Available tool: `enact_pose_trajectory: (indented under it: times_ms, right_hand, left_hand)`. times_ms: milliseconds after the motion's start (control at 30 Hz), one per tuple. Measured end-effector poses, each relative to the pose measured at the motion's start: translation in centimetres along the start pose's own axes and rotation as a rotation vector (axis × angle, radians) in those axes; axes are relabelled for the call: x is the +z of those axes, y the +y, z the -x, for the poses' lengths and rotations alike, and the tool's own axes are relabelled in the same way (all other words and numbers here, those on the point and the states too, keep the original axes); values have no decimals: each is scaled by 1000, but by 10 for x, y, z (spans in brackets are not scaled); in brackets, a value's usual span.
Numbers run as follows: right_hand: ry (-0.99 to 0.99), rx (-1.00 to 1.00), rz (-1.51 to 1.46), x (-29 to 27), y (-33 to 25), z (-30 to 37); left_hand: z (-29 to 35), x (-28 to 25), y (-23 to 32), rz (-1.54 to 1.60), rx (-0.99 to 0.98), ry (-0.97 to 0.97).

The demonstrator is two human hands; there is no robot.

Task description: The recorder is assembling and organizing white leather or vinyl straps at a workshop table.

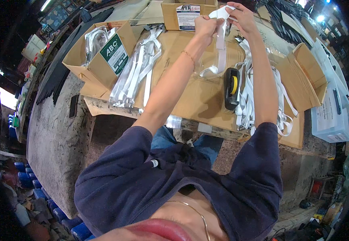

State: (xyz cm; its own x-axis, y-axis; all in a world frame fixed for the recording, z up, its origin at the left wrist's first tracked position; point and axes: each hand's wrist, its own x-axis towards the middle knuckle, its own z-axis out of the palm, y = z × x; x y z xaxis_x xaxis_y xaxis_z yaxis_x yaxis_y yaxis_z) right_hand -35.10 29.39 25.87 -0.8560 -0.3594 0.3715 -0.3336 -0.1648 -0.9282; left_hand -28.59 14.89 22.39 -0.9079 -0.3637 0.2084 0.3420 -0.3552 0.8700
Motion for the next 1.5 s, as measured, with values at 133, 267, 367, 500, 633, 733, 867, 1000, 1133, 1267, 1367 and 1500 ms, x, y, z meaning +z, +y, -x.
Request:
enact_pose_trajectory:
  times_ms: [133,267,367,500,633,733,867,1000,1133,1267,1367,1500]
  right_hand:
    - [-46,88,151,-11,-8,12]
    - [-156,70,161,-4,-20,23]
    - [-268,-25,178,-7,-24,23]
    - [-272,-68,119,5,-14,19]
    - [-184,-59,18,-17,-24,37]
    - [-222,-89,26,-2,-44,40]
    - [-274,-93,37,6,-68,43]
    - [-303,-83,113,6,-79,51]
    - [-337,-70,177,21,-87,55]
    - [-268,-53,262,23,-98,55]
    - [-260,-79,330,25,-103,53]
    - [-272,-144,487,35,-118,55]
  left_hand:
    - [14,14,5,-99,61,61]
    - [18,7,12,-201,135,21]
    - [13,3,15,-338,171,-75]
    - [-4,-21,26,-592,217,-285]
    - [34,-34,91,-816,414,-125]
    - [-2,-94,97,-768,433,-120]
    - [-27,-132,44,-650,368,-689]
    - [-8,-97,43,-204,-6,-981]
    - [-19,-98,68,-506,89,-995]
    - [-13,-95,96,-417,61,-1014]
    - [-2,-92,125,-554,-15,-975]
    - [-4,-84,138,-605,61,-855]
